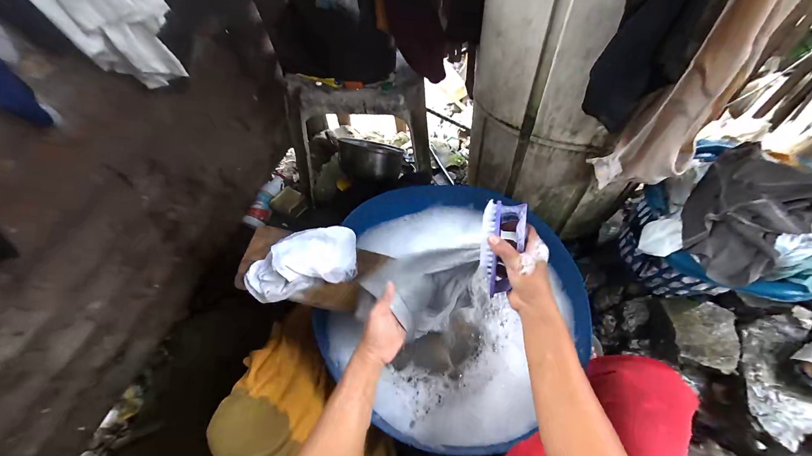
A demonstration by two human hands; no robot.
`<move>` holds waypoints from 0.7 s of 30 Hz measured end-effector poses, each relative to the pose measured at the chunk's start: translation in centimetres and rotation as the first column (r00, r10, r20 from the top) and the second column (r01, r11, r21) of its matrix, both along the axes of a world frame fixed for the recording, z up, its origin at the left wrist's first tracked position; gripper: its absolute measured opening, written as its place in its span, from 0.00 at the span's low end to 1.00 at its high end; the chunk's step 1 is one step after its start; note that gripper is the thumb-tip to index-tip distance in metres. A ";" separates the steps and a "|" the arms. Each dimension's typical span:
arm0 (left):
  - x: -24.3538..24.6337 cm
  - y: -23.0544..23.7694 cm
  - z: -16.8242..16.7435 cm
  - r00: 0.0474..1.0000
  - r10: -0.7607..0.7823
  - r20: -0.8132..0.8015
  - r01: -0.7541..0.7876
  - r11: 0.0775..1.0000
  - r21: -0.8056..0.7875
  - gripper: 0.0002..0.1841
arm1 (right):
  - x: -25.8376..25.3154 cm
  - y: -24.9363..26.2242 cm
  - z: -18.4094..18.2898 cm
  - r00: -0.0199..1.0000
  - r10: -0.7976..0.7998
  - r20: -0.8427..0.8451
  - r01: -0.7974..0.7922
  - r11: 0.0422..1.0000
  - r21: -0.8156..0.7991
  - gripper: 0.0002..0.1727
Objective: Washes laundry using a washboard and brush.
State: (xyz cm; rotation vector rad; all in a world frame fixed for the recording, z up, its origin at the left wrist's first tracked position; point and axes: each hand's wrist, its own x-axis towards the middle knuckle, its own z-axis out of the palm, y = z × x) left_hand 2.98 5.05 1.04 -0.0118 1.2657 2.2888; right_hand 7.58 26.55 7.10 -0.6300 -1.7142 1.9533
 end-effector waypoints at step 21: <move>-6.9 -4.0 -4.8 0.821 0.420 0.387 -0.276 0.885 -0.376 0.23 | -8.9 -7.3 -14.1 0.745 -0.093 0.661 -0.299 0.839 0.455 0.38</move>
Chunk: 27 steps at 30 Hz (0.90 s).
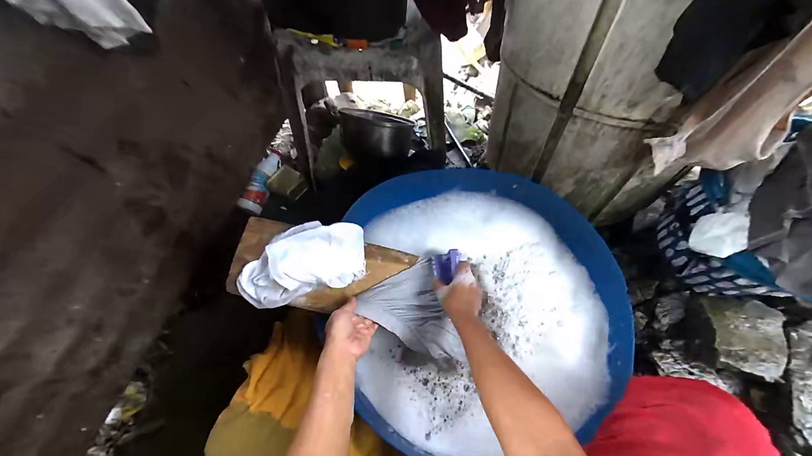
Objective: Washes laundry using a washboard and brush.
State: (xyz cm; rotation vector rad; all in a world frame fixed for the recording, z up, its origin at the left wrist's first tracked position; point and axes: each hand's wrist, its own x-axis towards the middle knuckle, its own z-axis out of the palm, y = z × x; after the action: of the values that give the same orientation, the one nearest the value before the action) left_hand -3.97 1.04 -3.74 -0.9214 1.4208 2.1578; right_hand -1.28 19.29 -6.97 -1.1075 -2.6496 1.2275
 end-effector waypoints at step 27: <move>6.3 3.2 7.3 0.934 -0.122 -0.335 0.185 0.970 0.161 0.23 | 9.1 3.7 7.3 0.841 -0.110 -0.530 -0.330 0.672 -0.663 0.27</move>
State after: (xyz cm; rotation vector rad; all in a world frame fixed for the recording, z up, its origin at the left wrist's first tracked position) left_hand 2.36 4.19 3.57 -0.3836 1.3451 2.3488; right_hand 7.82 22.99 0.38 -0.4537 -1.8080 2.3404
